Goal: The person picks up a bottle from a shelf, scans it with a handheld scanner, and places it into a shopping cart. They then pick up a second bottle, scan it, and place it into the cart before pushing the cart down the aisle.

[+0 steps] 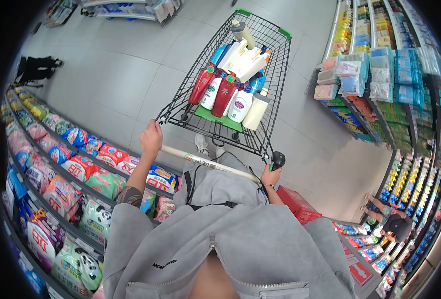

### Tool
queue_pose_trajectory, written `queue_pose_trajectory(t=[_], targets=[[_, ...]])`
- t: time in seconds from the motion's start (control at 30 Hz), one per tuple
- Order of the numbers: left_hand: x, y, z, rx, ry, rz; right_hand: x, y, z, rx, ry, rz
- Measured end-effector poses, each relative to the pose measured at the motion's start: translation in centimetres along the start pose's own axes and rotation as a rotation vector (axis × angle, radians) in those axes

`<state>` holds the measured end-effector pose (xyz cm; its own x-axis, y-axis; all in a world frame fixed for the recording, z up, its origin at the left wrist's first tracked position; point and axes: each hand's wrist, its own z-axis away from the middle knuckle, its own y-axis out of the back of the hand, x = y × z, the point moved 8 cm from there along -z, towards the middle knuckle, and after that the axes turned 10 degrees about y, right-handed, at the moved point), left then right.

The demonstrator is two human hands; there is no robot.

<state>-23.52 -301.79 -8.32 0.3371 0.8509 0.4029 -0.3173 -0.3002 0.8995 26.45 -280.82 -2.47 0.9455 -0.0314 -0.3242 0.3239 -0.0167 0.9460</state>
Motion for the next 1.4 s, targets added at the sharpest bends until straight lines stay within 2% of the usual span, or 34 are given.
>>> queue_pose_trajectory(t=[0.17, 0.2, 0.4, 0.47, 0.57, 0.63, 0.67, 0.83, 0.93, 1.03, 1.1, 1.2, 1.23, 1.3, 1.4], targets=[[4.0, 0.0, -2.8, -0.015, -0.054, -0.027, -1.1, 1.2, -1.8, 0.084, -0.047, -0.004], [3.0, -0.7, -4.3, -0.02, -0.028, -0.021, -3.2, 0.7, -2.9, 0.081, -0.021, 0.033], [9.5, 0.0, -6.0, -0.031, -0.09, -0.005, -2.8, 3.3, -5.6, 0.122, -0.075, 0.026], [9.3, -0.6, -7.5, -0.044, -0.091, -0.018, -4.9, 3.2, -6.9, 0.104, -0.073, 0.043], [13.7, -0.8, -8.2, -0.04, -0.134, -0.027, -3.0, 3.7, -10.0, 0.124, -0.1, 0.041], [16.6, -1.1, -8.9, -0.046, -0.152, -0.017, -4.0, 5.1, -12.6, 0.117, -0.044, 0.021], [15.7, -1.3, -9.9, -0.07, -0.103, 0.003, -5.6, 4.9, -13.2, 0.11, -0.03, 0.045], [23.8, -2.4, -11.4, -0.091, -0.142, -0.002, -4.4, 7.2, -20.8, 0.118, -0.1, 0.055], [26.7, -4.2, -12.4, -0.104, -0.133, -0.029, -3.9, 7.1, -24.7, 0.044, -0.151, 0.046], [29.6, -7.3, -14.9, -0.152, -0.175, -0.039, -3.1, 7.1, -28.9, 0.058, -0.152, 0.026], [30.8, -9.5, -16.4, -0.39, -0.121, 0.106, -3.0, 6.8, -31.5, 0.047, -0.174, 0.023], [36.3, -10.3, -18.9, -0.56, -0.21, -0.004, -4.0, 7.8, -37.1, 0.039, -0.158, 0.011], [37.3, -11.0, -19.6, -0.566, -0.227, -0.011, -4.1, 7.5, -37.9, 0.047, -0.176, 0.01], [38.8, -10.9, -21.3, -0.581, -0.129, 0.161, -5.6, 8.2, -40.2, 0.105, -0.1, -0.016], [42.4, -12.6, -23.3, -0.622, -0.101, 0.308, -5.9, 8.8, -43.6, 0.076, -0.127, -0.018]])
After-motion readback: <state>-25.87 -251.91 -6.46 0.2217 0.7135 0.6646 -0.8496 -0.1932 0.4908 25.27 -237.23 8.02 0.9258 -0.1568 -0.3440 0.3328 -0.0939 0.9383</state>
